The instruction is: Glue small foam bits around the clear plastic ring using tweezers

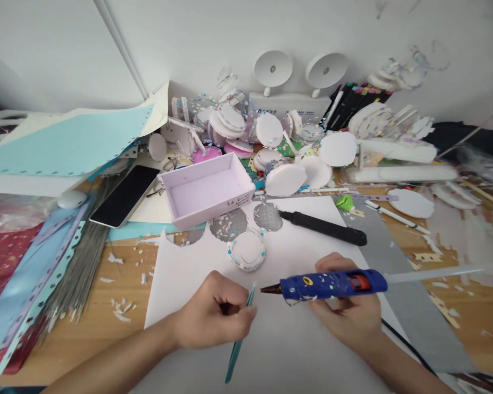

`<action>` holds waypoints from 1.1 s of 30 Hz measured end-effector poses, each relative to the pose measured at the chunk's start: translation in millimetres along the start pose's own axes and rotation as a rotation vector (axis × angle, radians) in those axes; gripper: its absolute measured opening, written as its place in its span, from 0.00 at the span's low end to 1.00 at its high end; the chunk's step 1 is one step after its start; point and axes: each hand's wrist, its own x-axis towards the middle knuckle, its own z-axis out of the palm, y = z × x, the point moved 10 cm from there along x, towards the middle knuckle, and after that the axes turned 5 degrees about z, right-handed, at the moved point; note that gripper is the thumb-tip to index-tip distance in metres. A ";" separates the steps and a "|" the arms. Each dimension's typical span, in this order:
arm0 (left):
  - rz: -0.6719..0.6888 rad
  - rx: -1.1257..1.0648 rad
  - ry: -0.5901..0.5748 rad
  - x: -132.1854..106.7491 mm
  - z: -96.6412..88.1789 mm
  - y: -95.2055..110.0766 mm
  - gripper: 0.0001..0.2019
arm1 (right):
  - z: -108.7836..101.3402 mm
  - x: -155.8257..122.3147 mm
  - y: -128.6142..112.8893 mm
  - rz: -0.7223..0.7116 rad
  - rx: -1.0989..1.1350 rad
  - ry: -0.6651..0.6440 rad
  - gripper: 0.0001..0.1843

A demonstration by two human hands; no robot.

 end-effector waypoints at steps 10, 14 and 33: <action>0.040 0.024 0.007 2.1 0.5 1.7 0.20 | -0.4 4.1 -1.2 0.006 -0.020 0.018 0.18; 0.034 0.020 0.006 1.3 0.0 2.2 0.20 | -0.8 3.0 0.2 0.012 -0.033 0.017 0.19; -0.007 0.008 0.000 0.1 0.9 -1.0 0.21 | -1.2 3.7 -2.4 0.007 -0.076 0.020 0.18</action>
